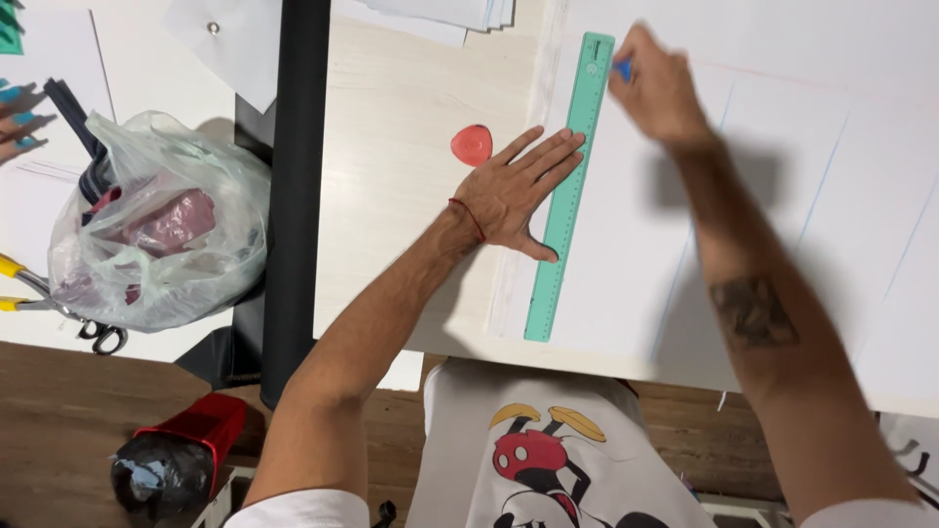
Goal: Drawing layout lines on a large sheet of paper using a ruler and a blue marking tool
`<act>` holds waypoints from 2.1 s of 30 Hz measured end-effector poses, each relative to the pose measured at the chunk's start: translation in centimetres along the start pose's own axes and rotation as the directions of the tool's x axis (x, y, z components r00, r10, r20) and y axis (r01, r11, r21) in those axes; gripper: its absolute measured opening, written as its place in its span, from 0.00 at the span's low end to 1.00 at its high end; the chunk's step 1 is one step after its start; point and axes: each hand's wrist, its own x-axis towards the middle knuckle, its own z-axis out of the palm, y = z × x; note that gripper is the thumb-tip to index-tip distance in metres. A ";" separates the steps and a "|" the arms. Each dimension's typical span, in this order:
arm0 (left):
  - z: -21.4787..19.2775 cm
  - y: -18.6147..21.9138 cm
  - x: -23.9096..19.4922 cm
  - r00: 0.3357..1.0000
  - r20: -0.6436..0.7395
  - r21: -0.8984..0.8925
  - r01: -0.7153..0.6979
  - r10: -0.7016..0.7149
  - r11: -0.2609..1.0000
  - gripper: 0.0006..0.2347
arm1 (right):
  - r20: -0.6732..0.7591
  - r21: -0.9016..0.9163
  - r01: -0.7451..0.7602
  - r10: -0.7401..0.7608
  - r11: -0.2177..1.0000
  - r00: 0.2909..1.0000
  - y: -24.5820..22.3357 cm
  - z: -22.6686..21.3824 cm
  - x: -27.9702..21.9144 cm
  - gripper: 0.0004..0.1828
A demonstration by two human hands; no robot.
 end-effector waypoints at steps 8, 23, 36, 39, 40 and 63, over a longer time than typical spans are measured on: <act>0.3 0.0 0.2 0.998 -0.040 -0.066 0.042 -0.045 0.997 0.66 | 0.129 -0.113 -0.145 0.160 0.983 0.979 -5.4 5.1 -15.4 0.11; 0.0 -0.4 0.0 1.000 -0.018 -0.006 -0.022 0.022 1.000 0.68 | -0.046 0.131 0.135 -0.130 0.982 0.991 -4.6 2.7 -9.6 0.09; 0.2 -0.5 0.0 0.996 -0.074 0.010 -0.041 0.042 0.999 0.67 | -0.008 -0.065 0.071 -0.071 0.995 0.997 -11.8 9.7 -29.8 0.14; -0.1 -0.5 0.1 0.999 -0.025 0.003 -0.045 0.045 0.999 0.68 | -0.045 -0.011 0.071 -0.071 0.997 0.996 -11.6 8.5 -27.2 0.14; -0.2 -0.4 0.1 0.999 0.019 -0.005 -0.040 0.040 0.999 0.70 | -0.049 0.009 0.062 -0.062 0.998 0.997 -11.4 8.0 -26.1 0.13; 0.4 -1.0 0.2 0.998 0.008 -0.023 -0.059 0.060 0.998 0.70 | -0.049 0.218 -0.108 0.121 0.970 0.991 -9.9 13.8 -38.3 0.07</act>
